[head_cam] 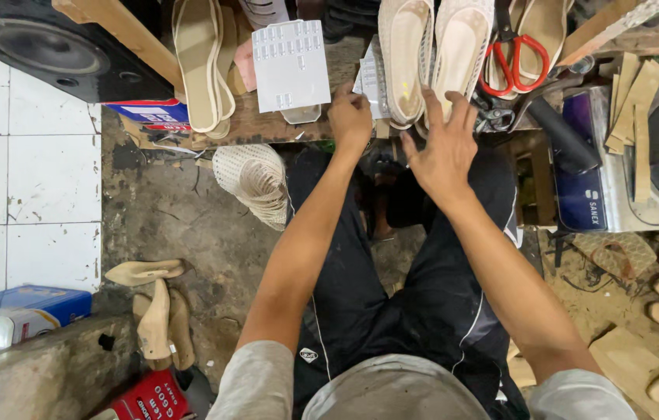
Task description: The person sits on the floor of a shoe workshop and inserts insoles into woven slip-on shoes, pressing each insole flat inside the shoe. They handle pairs of shoes one at a time, tap a shoe with a hammer, and peel small paper labels from a sheet, placing them on the bench.
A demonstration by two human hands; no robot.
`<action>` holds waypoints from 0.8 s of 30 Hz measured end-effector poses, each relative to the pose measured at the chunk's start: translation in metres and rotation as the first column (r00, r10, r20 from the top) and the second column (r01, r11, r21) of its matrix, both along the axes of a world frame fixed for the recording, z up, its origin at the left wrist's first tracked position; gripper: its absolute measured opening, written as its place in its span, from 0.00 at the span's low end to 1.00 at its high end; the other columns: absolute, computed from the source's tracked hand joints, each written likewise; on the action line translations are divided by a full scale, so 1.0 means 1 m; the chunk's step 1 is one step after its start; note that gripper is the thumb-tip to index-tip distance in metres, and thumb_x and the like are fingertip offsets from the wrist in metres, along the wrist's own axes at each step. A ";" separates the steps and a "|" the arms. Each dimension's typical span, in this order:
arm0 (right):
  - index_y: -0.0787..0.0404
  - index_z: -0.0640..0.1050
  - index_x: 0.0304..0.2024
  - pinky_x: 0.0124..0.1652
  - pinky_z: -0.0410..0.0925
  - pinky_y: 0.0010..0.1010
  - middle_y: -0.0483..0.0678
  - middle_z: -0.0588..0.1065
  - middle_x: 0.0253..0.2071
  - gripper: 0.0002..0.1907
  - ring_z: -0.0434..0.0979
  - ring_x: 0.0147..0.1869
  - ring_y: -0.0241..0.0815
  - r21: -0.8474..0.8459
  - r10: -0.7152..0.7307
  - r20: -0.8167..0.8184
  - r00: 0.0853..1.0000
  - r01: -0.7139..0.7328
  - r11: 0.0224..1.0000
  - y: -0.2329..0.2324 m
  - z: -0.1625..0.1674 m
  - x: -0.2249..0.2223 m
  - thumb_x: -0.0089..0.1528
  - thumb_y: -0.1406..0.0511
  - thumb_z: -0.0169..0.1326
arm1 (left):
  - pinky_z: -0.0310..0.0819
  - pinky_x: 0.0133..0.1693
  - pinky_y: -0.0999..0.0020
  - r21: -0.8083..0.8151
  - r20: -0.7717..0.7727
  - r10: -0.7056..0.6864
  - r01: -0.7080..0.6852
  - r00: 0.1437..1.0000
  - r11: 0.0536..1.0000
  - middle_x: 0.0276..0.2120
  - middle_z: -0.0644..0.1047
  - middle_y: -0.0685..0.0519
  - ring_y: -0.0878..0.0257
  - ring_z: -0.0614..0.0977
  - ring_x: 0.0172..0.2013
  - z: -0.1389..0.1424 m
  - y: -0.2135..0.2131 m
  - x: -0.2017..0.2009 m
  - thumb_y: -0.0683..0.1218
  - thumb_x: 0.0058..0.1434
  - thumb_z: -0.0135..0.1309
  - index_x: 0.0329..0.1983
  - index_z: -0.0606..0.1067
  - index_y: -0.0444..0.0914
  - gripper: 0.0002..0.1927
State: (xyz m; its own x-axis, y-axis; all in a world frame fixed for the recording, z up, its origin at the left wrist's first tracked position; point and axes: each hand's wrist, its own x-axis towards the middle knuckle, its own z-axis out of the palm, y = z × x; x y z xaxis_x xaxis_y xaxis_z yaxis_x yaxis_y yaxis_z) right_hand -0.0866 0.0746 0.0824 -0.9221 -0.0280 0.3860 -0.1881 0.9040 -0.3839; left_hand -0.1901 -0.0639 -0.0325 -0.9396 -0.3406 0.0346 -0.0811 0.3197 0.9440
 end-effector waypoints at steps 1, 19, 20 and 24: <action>0.59 0.71 0.68 0.51 0.64 0.48 0.61 0.63 0.63 0.41 0.63 0.64 0.65 -0.023 -0.013 0.035 0.999 0.014 1.000 -0.005 -0.004 -0.002 0.54 0.62 0.71 | 0.78 0.43 0.60 0.019 -0.019 0.036 -0.035 0.999 0.999 0.36 0.85 0.45 0.55 0.86 0.37 -0.001 0.002 -0.004 0.43 0.61 0.59 0.52 0.76 0.32 0.17; 0.57 0.85 0.46 0.76 0.45 0.58 0.58 0.60 0.76 0.12 0.47 0.82 0.66 0.093 0.242 -0.143 0.960 -0.230 0.969 -0.027 -0.048 -0.067 0.60 0.72 0.64 | 0.76 0.44 0.67 0.644 -0.002 -0.105 0.082 0.995 0.761 0.41 0.79 0.46 0.63 0.79 0.40 -0.031 -0.013 0.013 0.30 0.65 0.51 0.54 0.73 0.30 0.14; 0.57 0.86 0.45 0.76 0.44 0.58 0.58 0.60 0.76 0.10 0.47 0.82 0.66 0.084 0.247 -0.153 0.957 -0.236 0.968 -0.030 -0.051 -0.073 0.60 0.71 0.64 | 0.76 0.45 0.67 0.643 -0.026 -0.105 0.097 0.994 0.759 0.42 0.79 0.46 0.63 0.79 0.41 -0.033 -0.014 0.014 0.30 0.65 0.50 0.55 0.72 0.31 0.15; 0.59 0.86 0.43 0.76 0.38 0.60 0.57 0.62 0.74 0.08 0.46 0.82 0.64 0.112 0.253 -0.180 0.950 -0.236 0.965 -0.042 -0.057 -0.089 0.60 0.68 0.65 | 0.75 0.47 0.69 0.651 -0.105 -0.089 0.136 0.991 0.747 0.44 0.78 0.49 0.64 0.79 0.43 -0.036 -0.014 0.016 0.29 0.65 0.47 0.57 0.69 0.32 0.17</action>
State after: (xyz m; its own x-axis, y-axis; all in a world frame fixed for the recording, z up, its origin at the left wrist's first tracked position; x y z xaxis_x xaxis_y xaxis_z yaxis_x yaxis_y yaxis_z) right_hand -0.1760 0.0326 0.0253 -0.7918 -0.2852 0.5401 -0.4700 0.8493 -0.2406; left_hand -0.1738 -0.0779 -0.0686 -0.9762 -0.1940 -0.0970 -0.0172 -0.3762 0.9264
